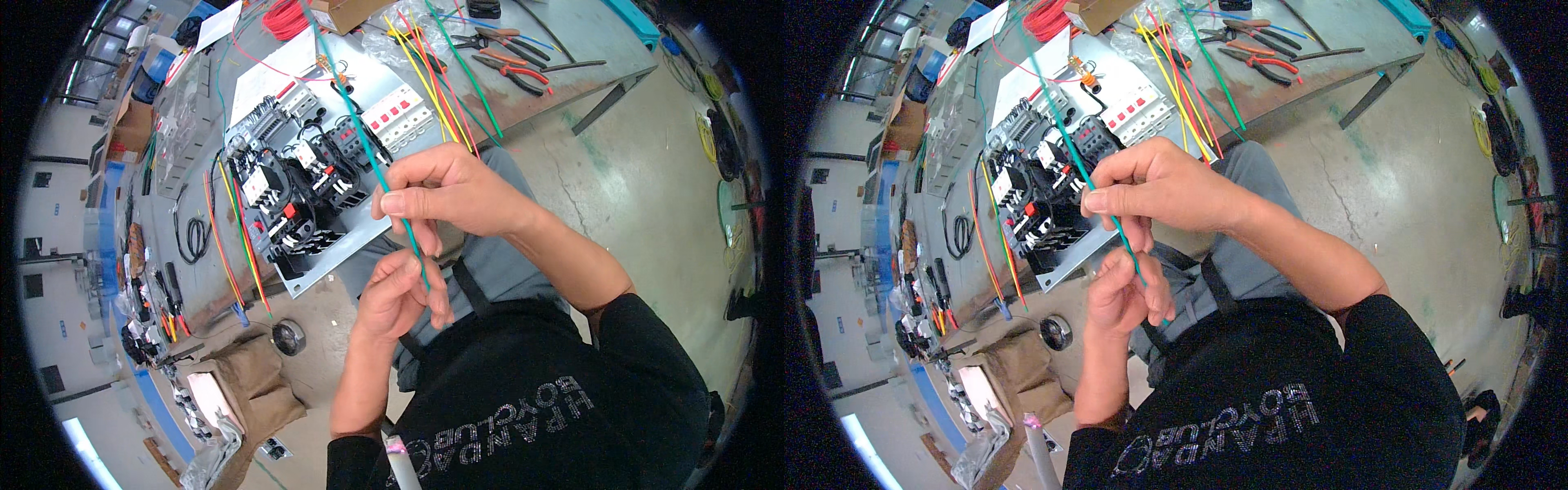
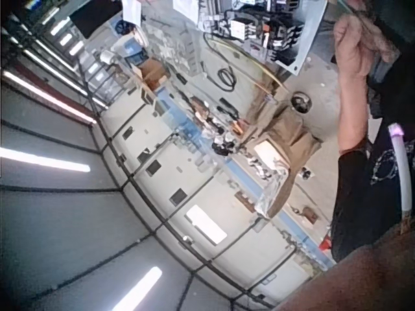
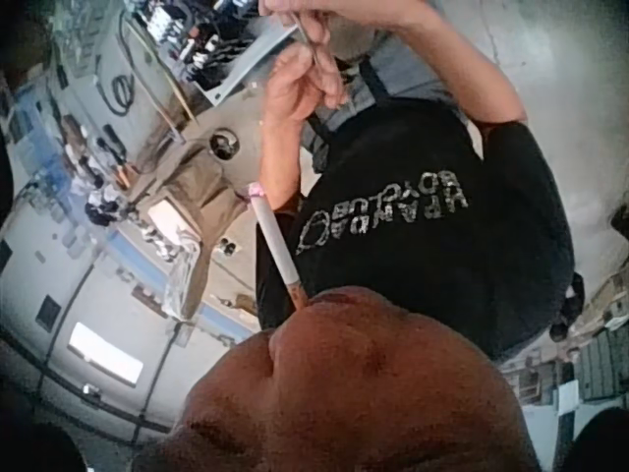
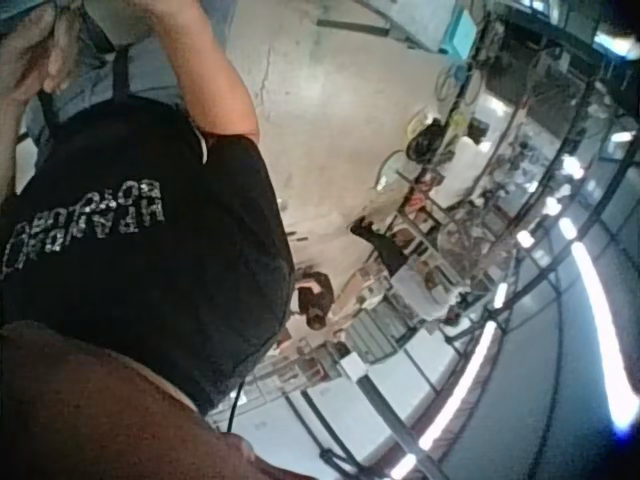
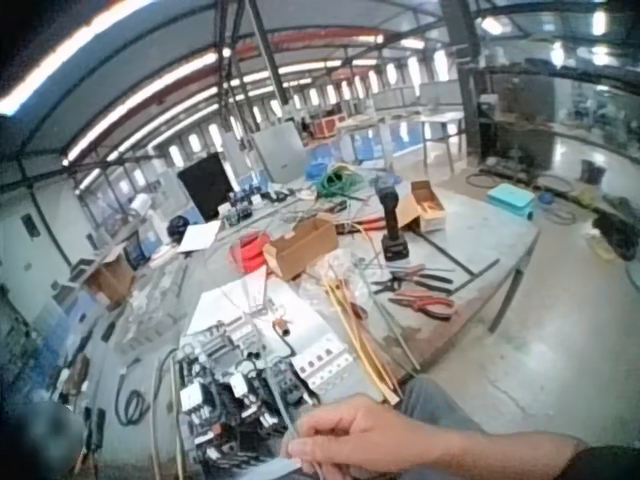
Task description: The person strips insulation from multiple colored wires using a wire stripper and arranges them on a DIN rail-mounted electrical panel. They handle green, red, yellow, and blue wires, cutting and preparing each for connection.
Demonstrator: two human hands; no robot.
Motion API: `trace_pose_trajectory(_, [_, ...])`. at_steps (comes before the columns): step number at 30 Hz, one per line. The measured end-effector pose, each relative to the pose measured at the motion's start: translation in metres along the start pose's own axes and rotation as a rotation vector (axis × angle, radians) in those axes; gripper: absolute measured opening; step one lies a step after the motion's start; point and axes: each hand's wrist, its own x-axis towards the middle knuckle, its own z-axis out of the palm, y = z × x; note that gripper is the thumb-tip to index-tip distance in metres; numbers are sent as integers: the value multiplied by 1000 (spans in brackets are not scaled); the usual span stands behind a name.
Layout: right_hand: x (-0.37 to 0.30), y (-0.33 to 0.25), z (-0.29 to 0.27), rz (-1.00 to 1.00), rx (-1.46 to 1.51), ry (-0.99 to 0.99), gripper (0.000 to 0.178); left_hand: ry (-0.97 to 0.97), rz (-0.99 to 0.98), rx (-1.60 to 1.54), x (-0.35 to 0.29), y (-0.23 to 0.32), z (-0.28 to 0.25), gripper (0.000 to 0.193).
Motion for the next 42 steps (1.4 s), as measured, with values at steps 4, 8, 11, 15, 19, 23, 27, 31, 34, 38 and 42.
trace_pose_trajectory(4, [0, 4, 1, -14, 30, -40, 24, 53, -21, 45, -2, 2, 4, 36])
trace_pose_trajectory(8, [3, 4, -4, 20, 123, -60, 20, 94, 127, 20, -1, -8, 17, 33])
trace_pose_trajectory(11, [2, 14, -13, -8, 264, -165, 20, 38, 181, -117, 2, -2, 40, 32])
trace_pose_trajectory(15, [1, 26, -19, -80, 355, -267, 22, 78, 159, -133, -1, -1, 51, 29])
trace_pose_trajectory(19, [2, 32, -16, -198, 389, -342, 21, 14, 154, -289, -5, -6, 62, 26])
trace_pose_trajectory(23, [4, 29, -15, -285, 414, -450, 22, -97, 113, -388, -7, -9, 67, 27])
trace_pose_trajectory(27, [0, 25, -10, -268, 424, -406, 20, -158, 132, -462, -7, -15, 69, 26])
trace_pose_trajectory(31, [-6, 24, 3, -324, 385, -297, 17, -138, 184, -500, -7, -22, 78, 24])
trace_pose_trajectory(34, [-7, 22, 6, -357, 319, -249, 20, -135, 216, -460, -7, -21, 78, 23])
trace_pose_trajectory(38, [-6, 24, 5, -359, 256, -230, 23, -58, 226, -411, -6, -16, 82, 24])
trace_pose_trajectory(42, [1, 32, -2, -157, 418, -113, 34, -23, 233, -355, -2, -15, 75, 25])
